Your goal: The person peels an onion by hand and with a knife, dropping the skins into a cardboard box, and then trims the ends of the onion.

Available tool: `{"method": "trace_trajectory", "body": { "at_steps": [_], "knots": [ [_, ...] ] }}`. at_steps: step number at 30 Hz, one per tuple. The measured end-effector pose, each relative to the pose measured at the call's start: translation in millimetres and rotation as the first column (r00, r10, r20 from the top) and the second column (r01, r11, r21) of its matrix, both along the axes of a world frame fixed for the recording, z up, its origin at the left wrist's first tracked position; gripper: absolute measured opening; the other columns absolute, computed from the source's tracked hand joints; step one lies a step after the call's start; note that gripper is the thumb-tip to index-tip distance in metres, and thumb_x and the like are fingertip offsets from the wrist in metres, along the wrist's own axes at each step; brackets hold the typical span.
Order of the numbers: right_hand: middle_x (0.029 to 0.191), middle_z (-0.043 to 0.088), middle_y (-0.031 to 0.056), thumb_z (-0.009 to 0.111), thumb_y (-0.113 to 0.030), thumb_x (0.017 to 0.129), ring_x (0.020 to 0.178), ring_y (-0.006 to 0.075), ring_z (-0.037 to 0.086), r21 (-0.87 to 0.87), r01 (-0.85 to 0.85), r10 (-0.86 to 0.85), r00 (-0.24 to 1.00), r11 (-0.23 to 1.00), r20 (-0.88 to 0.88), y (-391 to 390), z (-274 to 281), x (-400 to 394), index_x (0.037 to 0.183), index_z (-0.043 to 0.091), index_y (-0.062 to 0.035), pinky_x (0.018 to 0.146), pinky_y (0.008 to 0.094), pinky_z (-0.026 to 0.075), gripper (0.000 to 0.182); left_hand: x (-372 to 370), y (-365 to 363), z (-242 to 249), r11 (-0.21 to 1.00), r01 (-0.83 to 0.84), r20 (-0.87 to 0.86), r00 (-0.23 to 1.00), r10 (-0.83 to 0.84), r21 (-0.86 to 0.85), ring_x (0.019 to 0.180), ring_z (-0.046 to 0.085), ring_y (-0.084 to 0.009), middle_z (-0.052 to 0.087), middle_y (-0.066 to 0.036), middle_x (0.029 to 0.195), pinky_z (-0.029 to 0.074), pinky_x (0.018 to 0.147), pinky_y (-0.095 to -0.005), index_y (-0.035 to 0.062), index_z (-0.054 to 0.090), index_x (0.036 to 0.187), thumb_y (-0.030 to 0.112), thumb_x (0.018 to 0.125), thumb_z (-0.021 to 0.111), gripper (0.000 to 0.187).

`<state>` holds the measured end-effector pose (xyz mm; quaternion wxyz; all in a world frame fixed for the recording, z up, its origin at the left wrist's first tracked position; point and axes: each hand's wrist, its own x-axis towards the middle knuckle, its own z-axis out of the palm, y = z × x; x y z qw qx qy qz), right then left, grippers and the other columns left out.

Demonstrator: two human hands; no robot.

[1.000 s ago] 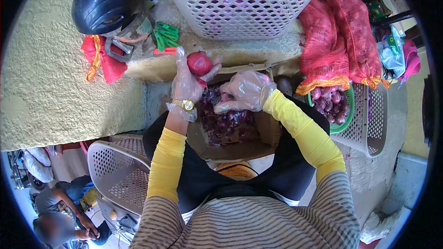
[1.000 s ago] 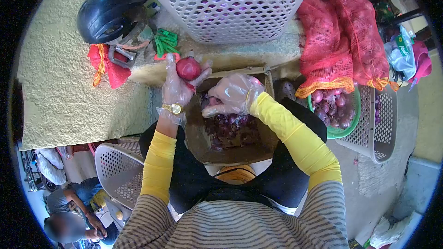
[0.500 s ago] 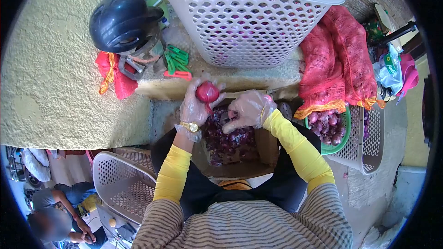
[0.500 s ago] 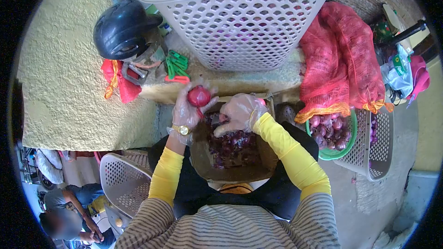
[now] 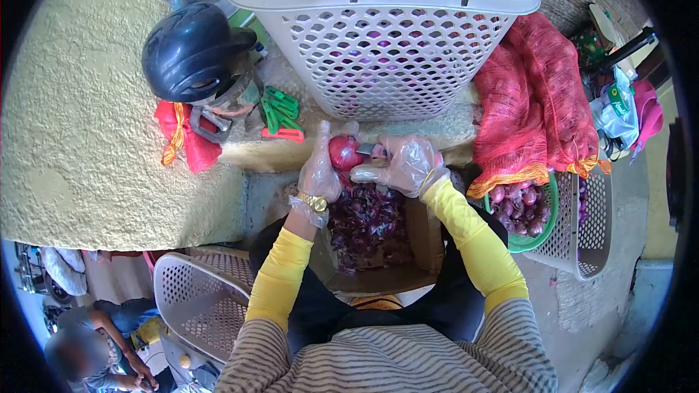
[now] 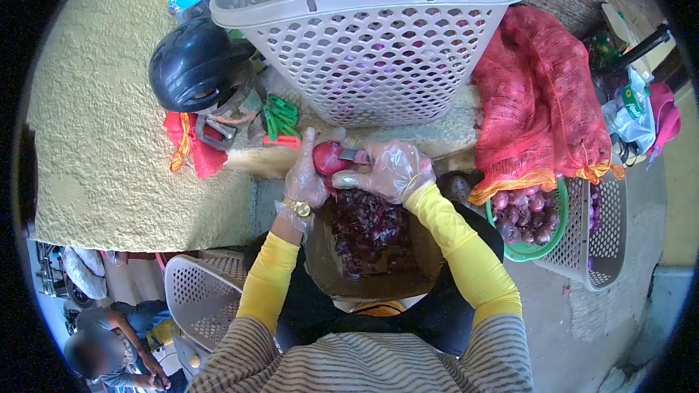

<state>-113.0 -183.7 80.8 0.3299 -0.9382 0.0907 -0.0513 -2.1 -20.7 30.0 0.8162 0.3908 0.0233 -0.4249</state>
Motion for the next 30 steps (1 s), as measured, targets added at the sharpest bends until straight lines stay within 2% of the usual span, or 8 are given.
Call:
{"method": "trace_trajectory", "body": {
  "at_steps": [4,7,11,17,19,23,27,30],
  "knots": [
    [0.077,0.072,0.0136,0.080,-0.075,0.064,0.071,0.0347,0.072,-0.109,0.017,-0.005,0.995,0.994,0.104,0.1,-15.6,8.4,0.092,0.071,-0.0063,0.068,0.0438,0.056,0.075,-9.6,-5.8,3.7,0.999,-0.007,-0.088,0.996,0.003,-0.040,0.100,0.069,-0.0277,0.068,-0.016,0.116,0.058,0.090,-0.0425,0.0004,0.060,0.128,0.054,0.105,0.046,0.060],
    [0.078,0.073,0.0126,0.079,-0.075,0.065,0.071,0.0340,0.072,-0.152,0.020,-0.008,0.997,0.988,0.077,1.5,-14.0,13.5,0.094,0.071,-0.0063,0.068,0.0436,0.057,0.075,-7.1,-3.8,7.1,0.998,-0.022,-0.101,0.995,0.016,-0.057,0.101,0.068,-0.0269,0.068,-0.016,0.116,0.058,0.091,-0.0417,0.0002,0.060,0.128,0.053,0.105,0.047,0.059],
    [0.077,0.073,0.0133,0.078,-0.074,0.068,0.070,0.0341,0.072,-0.126,-0.005,0.019,0.993,0.992,0.112,8.8,-14.6,16.8,0.094,0.072,-0.0064,0.067,0.0437,0.056,0.073,-1.2,5.3,-3.3,0.996,0.036,0.012,0.999,-0.036,-0.076,0.101,0.068,-0.0260,0.069,-0.015,0.114,0.058,0.091,-0.0402,0.0004,0.063,0.125,0.052,0.104,0.049,0.057],
    [0.070,0.069,0.0168,0.075,-0.067,0.077,0.067,0.0358,0.070,-0.107,-0.014,0.019,0.999,0.994,0.043,12.4,-14.4,17.7,0.082,0.073,-0.0060,0.065,0.0456,0.054,0.061,1.7,4.6,-14.7,0.998,-0.023,-0.099,0.995,0.018,-0.052,0.098,0.069,-0.0267,0.069,-0.015,0.110,0.059,0.088,-0.0410,0.0007,0.065,0.119,0.052,0.104,0.050,0.055],
    [0.066,0.067,0.0181,0.073,-0.065,0.081,0.066,0.0369,0.068,0.028,-0.053,0.050,0.994,0.998,0.098,14.9,-12.6,16.8,0.079,0.073,-0.0061,0.064,0.0470,0.053,0.059,2.8,4.3,-15.3,0.999,-0.025,-0.103,0.994,0.020,-0.047,0.097,0.069,-0.0269,0.069,-0.015,0.109,0.059,0.087,-0.0414,0.0012,0.065,0.118,0.052,0.104,0.050,0.055],
    [0.064,0.066,0.0187,0.069,-0.065,0.083,0.065,0.0377,0.068,-0.008,-0.059,0.060,0.996,0.998,0.060,13.4,-21.4,16.9,0.078,0.073,-0.0068,0.063,0.0477,0.052,0.059,9.7,6.8,-28.8,0.996,0.023,-0.082,0.996,-0.030,-0.085,0.095,0.069,-0.0285,0.070,-0.017,0.107,0.060,0.086,-0.0433,0.0021,0.064,0.117,0.054,0.103,0.050,0.055],
    [0.068,0.068,0.0170,0.065,-0.068,0.086,0.067,0.0370,0.068,-0.139,-0.249,0.249,0.968,0.958,-0.014,16.2,-7.1,11.8,0.078,0.073,-0.0083,0.066,0.0482,0.053,0.061,6.0,6.0,-7.8,0.994,-0.056,-0.084,0.994,0.064,0.089,0.098,0.069,-0.0322,0.068,-0.018,0.110,0.059,0.088,-0.0469,0.0033,0.060,0.122,0.056,0.103,0.049,0.058],
    [0.070,0.069,0.0152,0.063,-0.069,0.086,0.068,0.0365,0.068,-0.159,-0.358,0.355,0.934,0.920,-0.051,18.8,-12.7,9.6,0.078,0.073,-0.0097,0.068,0.0485,0.053,0.060,9.5,8.0,-10.6,0.992,-0.075,-0.287,0.957,0.043,-0.101,0.107,0.065,-0.0397,0.064,-0.020,0.118,0.055,0.097,-0.0562,0.0060,0.054,0.129,0.061,0.102,0.045,0.062]
  ]
}}
